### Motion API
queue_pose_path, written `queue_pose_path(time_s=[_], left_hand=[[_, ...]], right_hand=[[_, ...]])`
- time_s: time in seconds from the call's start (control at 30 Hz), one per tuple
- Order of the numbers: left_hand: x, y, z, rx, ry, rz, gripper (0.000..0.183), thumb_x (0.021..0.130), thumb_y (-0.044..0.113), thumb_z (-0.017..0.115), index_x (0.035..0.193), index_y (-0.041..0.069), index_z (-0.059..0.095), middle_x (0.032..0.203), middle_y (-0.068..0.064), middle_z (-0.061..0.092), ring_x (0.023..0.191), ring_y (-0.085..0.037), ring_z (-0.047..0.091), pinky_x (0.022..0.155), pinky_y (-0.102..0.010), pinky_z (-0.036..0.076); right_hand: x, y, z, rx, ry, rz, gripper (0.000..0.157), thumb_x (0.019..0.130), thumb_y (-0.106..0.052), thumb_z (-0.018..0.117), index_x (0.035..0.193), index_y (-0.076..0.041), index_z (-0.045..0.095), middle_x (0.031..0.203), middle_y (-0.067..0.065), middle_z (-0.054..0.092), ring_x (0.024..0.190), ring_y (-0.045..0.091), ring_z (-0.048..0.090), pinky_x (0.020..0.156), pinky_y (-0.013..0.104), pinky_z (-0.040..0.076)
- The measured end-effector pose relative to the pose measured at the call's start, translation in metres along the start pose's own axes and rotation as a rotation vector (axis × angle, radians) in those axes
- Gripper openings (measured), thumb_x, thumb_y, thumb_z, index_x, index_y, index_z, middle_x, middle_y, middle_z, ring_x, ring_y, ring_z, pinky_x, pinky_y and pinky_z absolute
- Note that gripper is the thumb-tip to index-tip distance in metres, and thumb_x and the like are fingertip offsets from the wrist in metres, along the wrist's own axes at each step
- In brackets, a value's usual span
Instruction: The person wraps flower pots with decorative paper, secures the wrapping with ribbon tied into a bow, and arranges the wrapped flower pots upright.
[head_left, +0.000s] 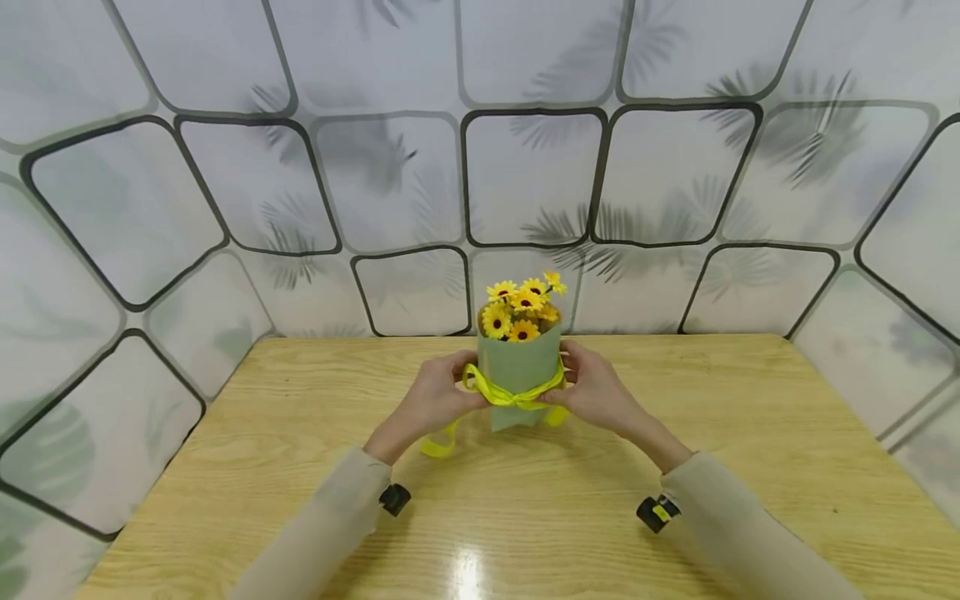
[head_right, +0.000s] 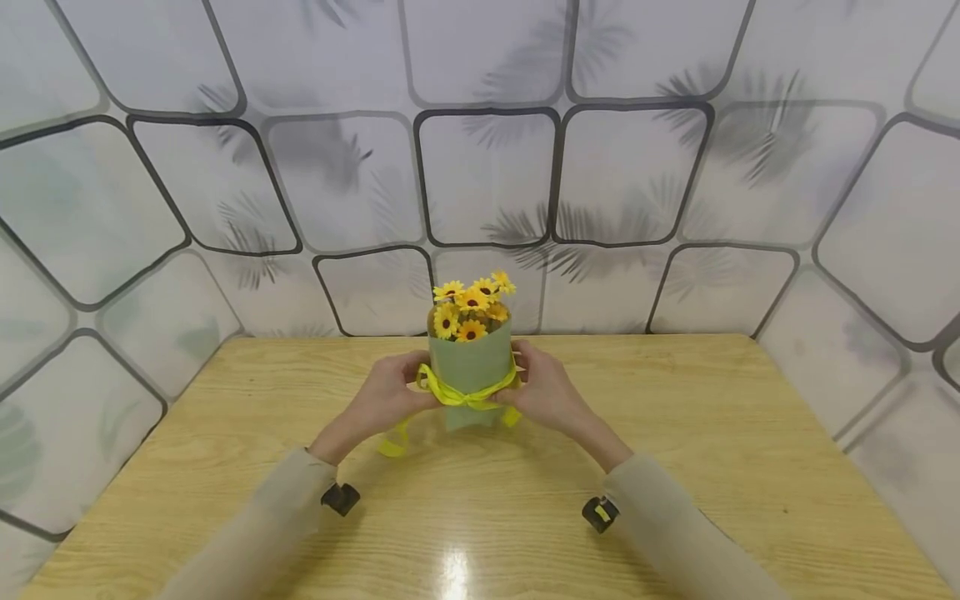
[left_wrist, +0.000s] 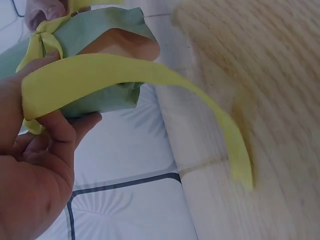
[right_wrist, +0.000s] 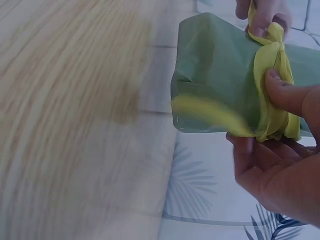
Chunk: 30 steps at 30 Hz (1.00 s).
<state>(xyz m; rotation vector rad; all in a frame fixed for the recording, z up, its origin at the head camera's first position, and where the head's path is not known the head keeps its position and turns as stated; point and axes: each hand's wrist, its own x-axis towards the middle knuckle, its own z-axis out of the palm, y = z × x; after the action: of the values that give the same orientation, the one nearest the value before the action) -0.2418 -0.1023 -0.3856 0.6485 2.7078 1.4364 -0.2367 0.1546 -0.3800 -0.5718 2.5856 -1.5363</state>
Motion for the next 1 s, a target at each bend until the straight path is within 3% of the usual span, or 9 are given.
queue_pose_path(time_s=[0.27, 0.5, 0.73, 1.0], left_hand=[[0.001, -0.006, 0.004, 0.095, -0.032, -0.009, 0.057, 0.085, 0.016, 0.085, 0.136, 0.005, 0.062, 0.125, -0.01, 0.071, 0.106, -0.022, 0.069, 0.087, -0.036, 0.06], [0.0, -0.01, 0.007, 0.145, -0.046, -0.048, 0.062, 0.081, 0.016, 0.087, 0.135, 0.003, 0.061, 0.124, -0.011, 0.071, 0.111, -0.023, 0.067, 0.095, -0.039, 0.057], [-0.003, -0.012, 0.012, 0.21, -0.068, -0.01, 0.062, 0.078, 0.017, 0.089, 0.131, 0.001, 0.062, 0.122, -0.012, 0.072, 0.11, -0.025, 0.069, 0.096, -0.041, 0.057], [-0.005, -0.013, 0.015, 0.24, -0.096, -0.008, 0.06, 0.082, 0.019, 0.087, 0.131, -0.001, 0.059, 0.123, -0.016, 0.071, 0.11, -0.026, 0.069, 0.095, -0.041, 0.058]], right_hand=[[0.004, 0.013, 0.006, 0.002, -0.016, 0.013, 0.068, 0.087, 0.002, 0.079, 0.146, 0.002, 0.045, 0.142, 0.028, 0.057, 0.123, 0.044, 0.064, 0.09, 0.042, 0.061], [0.004, 0.014, 0.009, -0.068, -0.004, 0.024, 0.068, 0.082, 0.002, 0.082, 0.142, 0.001, 0.048, 0.142, 0.025, 0.056, 0.127, 0.044, 0.06, 0.096, 0.045, 0.059], [0.001, 0.016, 0.012, -0.079, -0.03, 0.089, 0.077, 0.08, 0.001, 0.085, 0.145, 0.0, 0.043, 0.144, 0.026, 0.052, 0.125, 0.048, 0.061, 0.097, 0.047, 0.058], [0.001, 0.024, 0.014, -0.114, -0.046, 0.096, 0.073, 0.078, 0.001, 0.086, 0.141, 0.001, 0.047, 0.139, 0.024, 0.055, 0.121, 0.046, 0.064, 0.095, 0.047, 0.059]])
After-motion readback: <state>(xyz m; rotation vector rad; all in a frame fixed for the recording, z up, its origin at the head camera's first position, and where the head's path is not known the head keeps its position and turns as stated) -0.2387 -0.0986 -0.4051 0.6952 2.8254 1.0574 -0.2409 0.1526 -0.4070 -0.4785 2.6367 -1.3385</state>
